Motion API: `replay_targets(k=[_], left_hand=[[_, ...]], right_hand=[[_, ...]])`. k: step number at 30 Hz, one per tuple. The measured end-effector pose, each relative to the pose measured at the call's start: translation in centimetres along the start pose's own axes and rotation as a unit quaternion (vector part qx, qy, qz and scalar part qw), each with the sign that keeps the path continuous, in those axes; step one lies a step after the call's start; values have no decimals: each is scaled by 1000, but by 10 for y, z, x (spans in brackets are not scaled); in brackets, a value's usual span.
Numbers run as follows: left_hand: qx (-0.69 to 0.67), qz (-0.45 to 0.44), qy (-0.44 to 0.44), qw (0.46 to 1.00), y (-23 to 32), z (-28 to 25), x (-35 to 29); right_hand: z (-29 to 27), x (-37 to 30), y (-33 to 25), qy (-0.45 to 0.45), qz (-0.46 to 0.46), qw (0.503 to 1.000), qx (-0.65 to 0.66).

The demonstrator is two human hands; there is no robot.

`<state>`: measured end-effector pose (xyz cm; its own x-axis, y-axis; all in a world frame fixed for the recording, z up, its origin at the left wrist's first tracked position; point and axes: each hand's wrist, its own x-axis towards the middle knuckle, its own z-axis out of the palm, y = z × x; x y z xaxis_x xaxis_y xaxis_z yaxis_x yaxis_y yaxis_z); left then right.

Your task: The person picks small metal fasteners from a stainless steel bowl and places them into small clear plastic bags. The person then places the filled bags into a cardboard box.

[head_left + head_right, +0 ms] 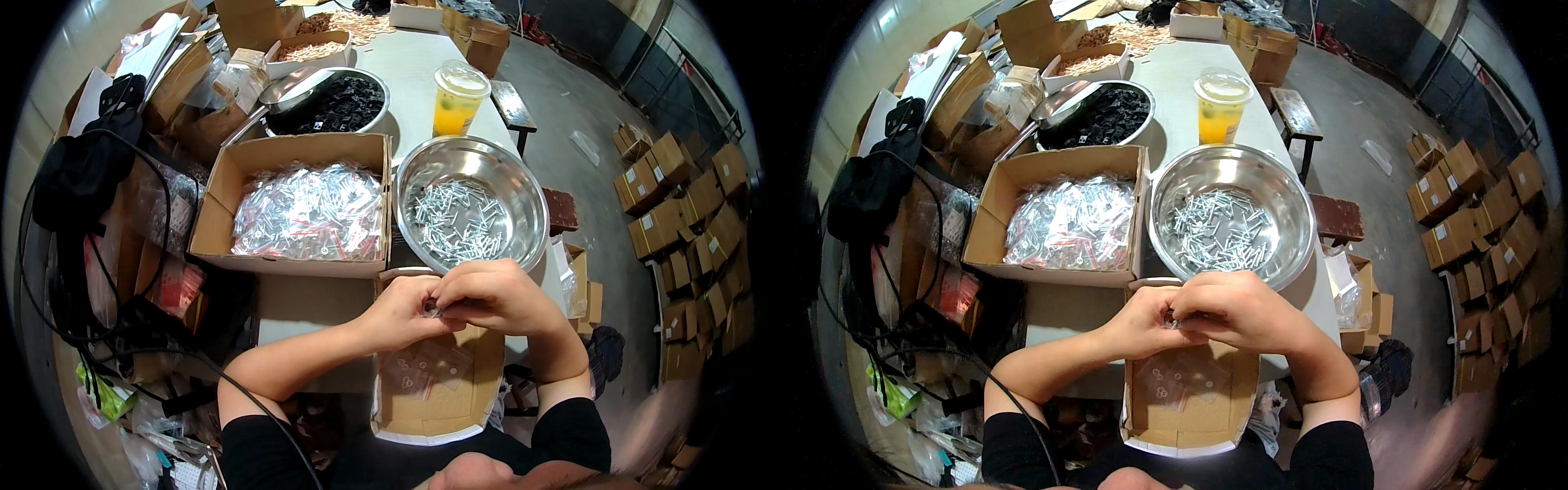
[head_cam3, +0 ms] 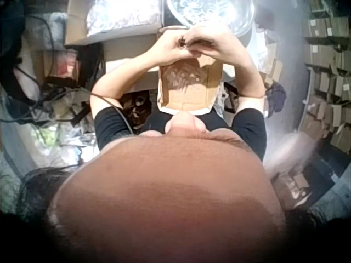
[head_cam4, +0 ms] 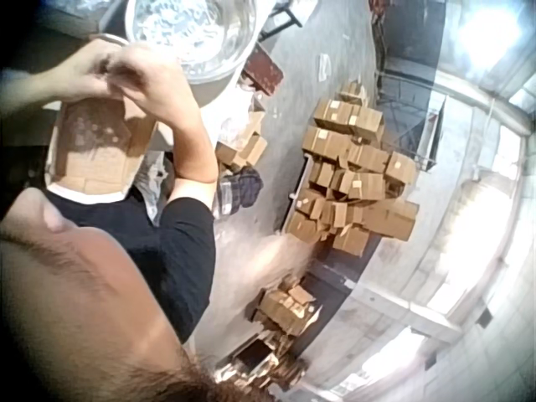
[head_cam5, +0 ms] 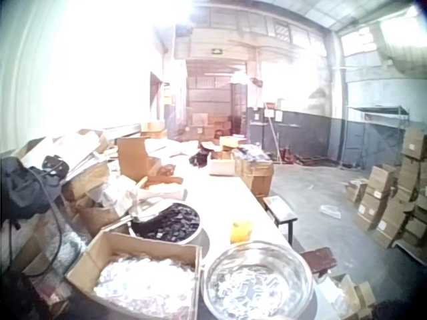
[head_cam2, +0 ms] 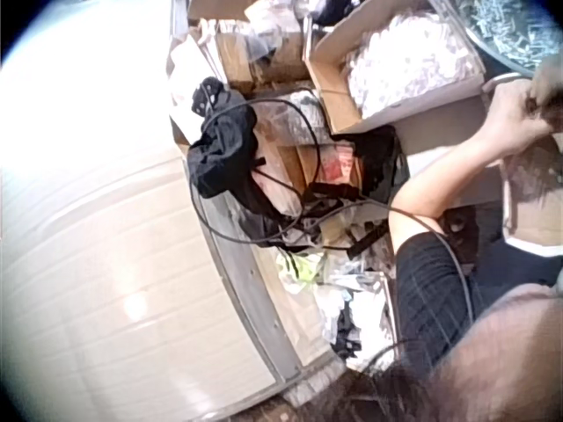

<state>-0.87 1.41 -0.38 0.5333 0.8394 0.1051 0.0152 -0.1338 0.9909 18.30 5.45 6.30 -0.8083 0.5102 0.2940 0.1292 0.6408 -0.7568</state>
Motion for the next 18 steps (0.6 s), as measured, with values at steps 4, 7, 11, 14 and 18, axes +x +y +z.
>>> replay_targets(k=[4,7,11,14,18], left_hand=[[19,41,4,999,-7,0,2],[43,15,-7,999,-6,-2,1],[20,-29,-10,999,0,-1,1],[-9,-25,-11,1000,1,0,2],[-51,5,-17,999,-8,2,3]], right_hand=[[4,0,3,19,4,1000,-10],[6,-1,0,33,14,999,-41],[6,-1,-1,20,0,998,-56],[9,-2,0,20,-3,999,-37],[7,-1,0,12,28,999,33]])
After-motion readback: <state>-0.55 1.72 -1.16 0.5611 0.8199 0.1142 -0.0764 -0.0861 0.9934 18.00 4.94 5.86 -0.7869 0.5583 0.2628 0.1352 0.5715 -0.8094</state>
